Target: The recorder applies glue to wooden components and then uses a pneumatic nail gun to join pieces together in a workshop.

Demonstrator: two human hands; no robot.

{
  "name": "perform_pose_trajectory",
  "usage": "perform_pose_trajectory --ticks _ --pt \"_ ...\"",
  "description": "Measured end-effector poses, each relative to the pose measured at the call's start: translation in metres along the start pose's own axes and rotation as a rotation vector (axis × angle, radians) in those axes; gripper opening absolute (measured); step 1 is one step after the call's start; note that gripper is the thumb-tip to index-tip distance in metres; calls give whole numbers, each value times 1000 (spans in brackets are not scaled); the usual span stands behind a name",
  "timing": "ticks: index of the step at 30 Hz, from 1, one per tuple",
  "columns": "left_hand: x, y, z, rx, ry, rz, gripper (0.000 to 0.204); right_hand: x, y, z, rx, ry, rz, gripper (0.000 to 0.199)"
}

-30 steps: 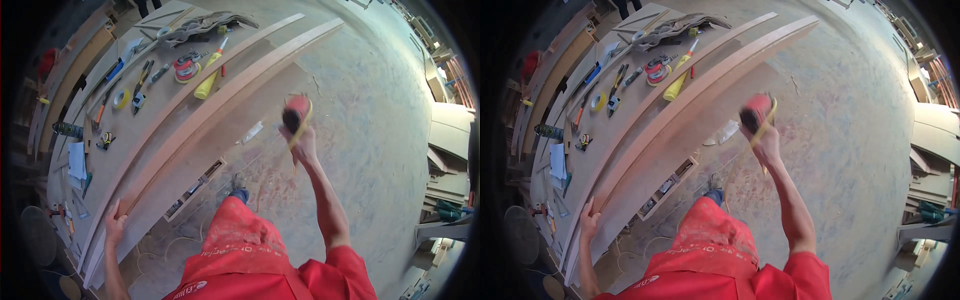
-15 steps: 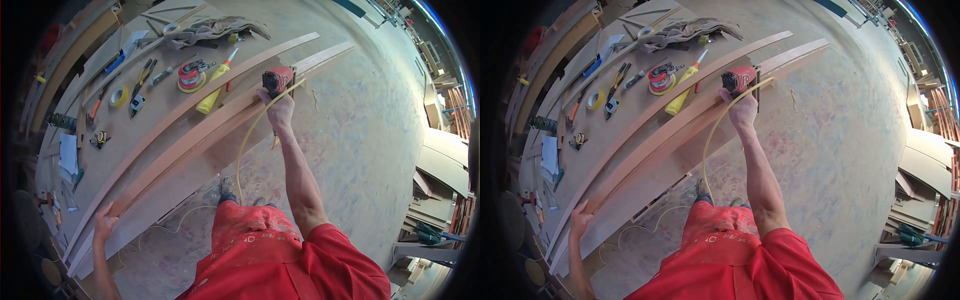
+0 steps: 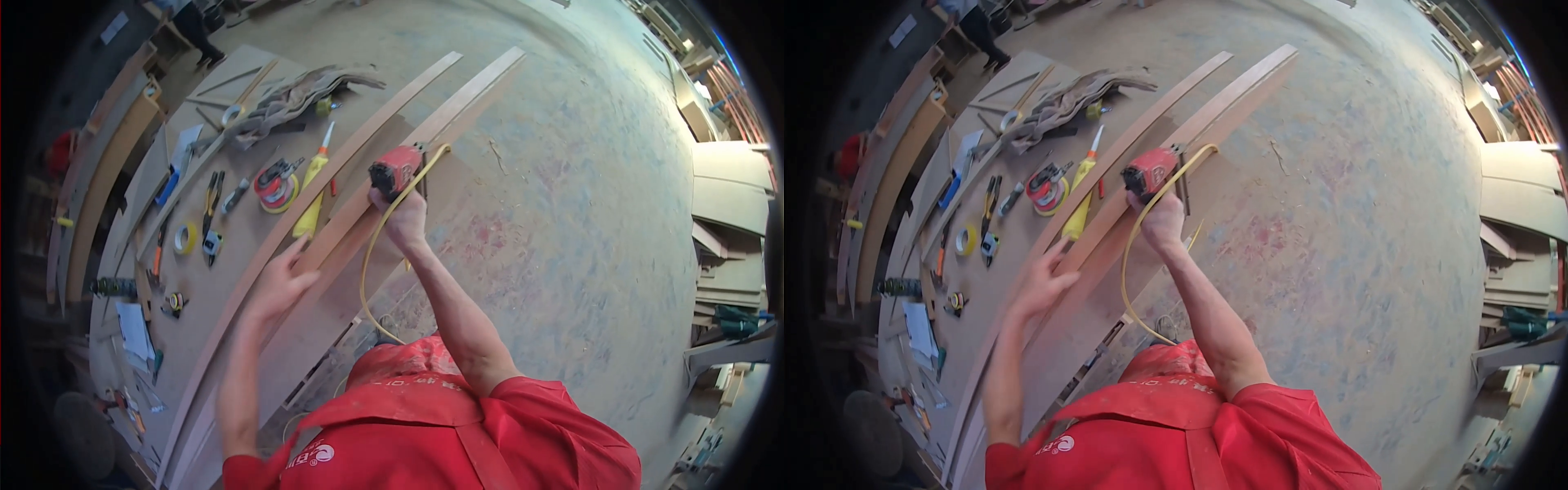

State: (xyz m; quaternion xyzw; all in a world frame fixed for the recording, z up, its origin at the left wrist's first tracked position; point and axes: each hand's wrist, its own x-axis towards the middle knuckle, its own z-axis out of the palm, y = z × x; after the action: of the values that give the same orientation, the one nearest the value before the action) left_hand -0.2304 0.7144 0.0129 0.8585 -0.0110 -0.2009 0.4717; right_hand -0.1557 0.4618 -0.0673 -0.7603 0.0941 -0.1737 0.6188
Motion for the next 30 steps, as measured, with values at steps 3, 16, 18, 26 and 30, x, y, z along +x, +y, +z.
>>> perform_pose_trajectory --ticks 3,16,18,26,30 --pt "53 39 36 148 6 120 70 -2 -5 -3 19 -9 13 33" --pt "49 45 33 235 14 -4 66 100 44 -188 -97 -228 121 23" --pt "56 52 33 230 25 -28 67 151 61 -232 -127 -155 263 25" --pt "55 78 41 251 58 -209 76 384 89 -323 -207 -73 184 25" --pt "58 83 44 285 51 -255 76 477 98 -325 -326 -58 -37 29"
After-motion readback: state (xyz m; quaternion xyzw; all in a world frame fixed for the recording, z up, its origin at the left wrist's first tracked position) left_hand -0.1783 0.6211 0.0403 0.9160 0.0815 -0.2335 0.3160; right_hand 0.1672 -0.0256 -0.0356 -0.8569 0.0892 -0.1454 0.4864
